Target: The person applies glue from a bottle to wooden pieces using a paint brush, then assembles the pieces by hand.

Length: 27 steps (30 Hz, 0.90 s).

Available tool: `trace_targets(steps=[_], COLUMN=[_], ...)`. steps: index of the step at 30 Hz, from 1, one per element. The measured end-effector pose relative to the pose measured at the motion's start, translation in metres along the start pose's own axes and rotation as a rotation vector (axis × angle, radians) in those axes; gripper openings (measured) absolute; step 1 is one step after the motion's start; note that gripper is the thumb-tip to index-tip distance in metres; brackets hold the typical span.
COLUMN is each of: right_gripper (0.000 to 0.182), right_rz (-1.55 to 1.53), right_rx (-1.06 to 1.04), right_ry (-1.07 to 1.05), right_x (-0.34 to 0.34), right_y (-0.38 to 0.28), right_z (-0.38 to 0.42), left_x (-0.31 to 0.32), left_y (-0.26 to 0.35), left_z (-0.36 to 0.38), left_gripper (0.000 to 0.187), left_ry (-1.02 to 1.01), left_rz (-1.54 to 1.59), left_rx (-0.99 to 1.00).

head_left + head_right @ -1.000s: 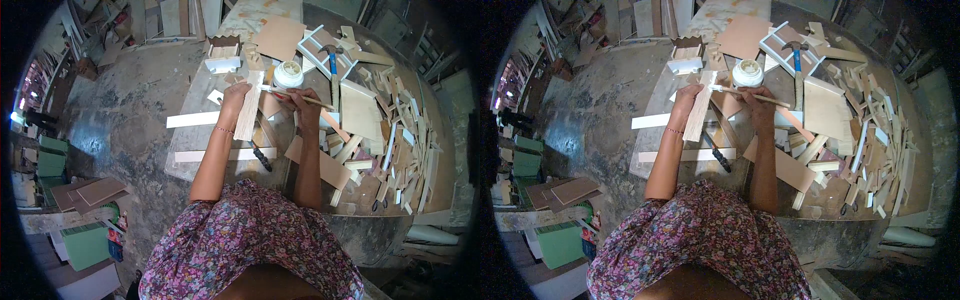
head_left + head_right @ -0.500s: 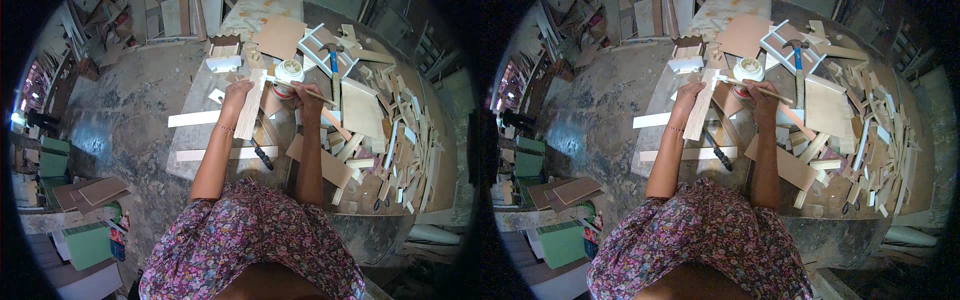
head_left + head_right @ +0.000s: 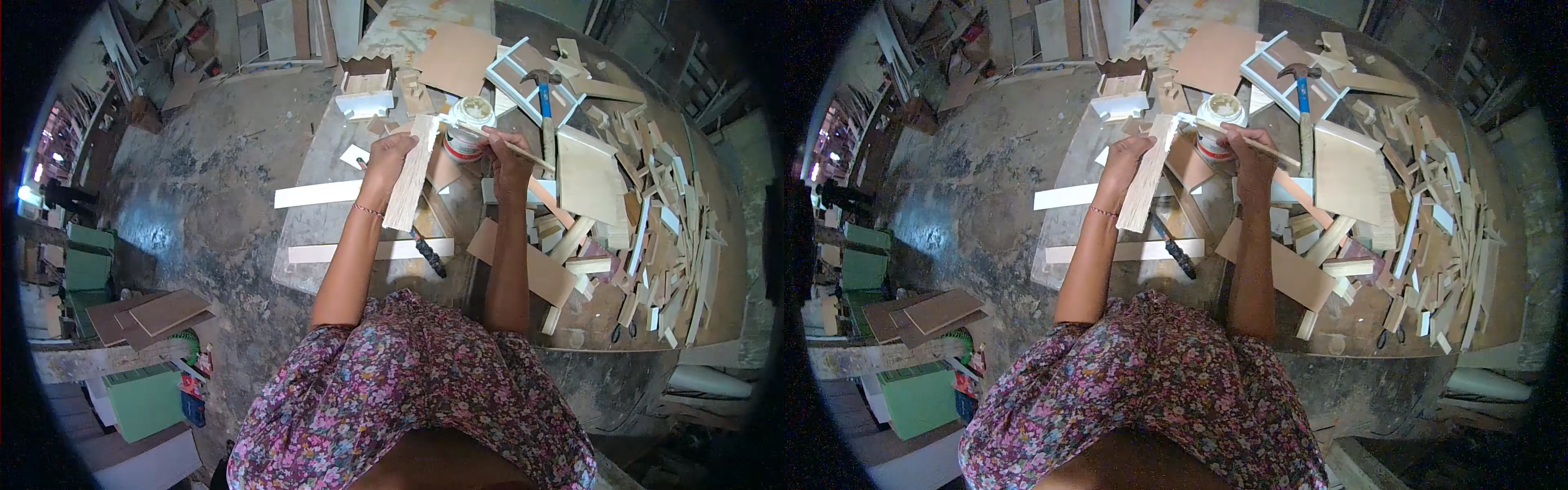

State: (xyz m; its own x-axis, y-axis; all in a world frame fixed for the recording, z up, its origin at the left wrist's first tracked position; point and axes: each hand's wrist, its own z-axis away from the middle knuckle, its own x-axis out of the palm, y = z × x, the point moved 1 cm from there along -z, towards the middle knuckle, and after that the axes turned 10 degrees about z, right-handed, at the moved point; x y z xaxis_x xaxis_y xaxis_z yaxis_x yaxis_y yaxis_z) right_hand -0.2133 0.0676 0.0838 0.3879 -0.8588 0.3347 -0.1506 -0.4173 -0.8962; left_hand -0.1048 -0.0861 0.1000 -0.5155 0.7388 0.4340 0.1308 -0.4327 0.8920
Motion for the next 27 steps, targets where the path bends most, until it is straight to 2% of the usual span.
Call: trace_targets(steps=[10,17,27], right_gripper=[0.006,0.005,0.007], right_rz=[0.038,-0.028,-0.114], right_rx=[0.093,0.093,0.062], right_ry=[-0.033,-0.111,-0.032], right_x=[0.0,-0.002,-0.004], right_y=[0.006,0.001,0.006], right_z=[-0.001,0.009,0.008], left_x=[-0.004,-0.001,-0.003], left_y=[-0.002,-0.001,0.002], left_z=[-0.003,-0.001,0.0], left_gripper=[0.017,0.016,0.017], left_ry=[-0.021,0.047,0.057], left_rz=[-0.029,-0.006,0.026], left_rx=[-0.02,-0.032,-0.088])
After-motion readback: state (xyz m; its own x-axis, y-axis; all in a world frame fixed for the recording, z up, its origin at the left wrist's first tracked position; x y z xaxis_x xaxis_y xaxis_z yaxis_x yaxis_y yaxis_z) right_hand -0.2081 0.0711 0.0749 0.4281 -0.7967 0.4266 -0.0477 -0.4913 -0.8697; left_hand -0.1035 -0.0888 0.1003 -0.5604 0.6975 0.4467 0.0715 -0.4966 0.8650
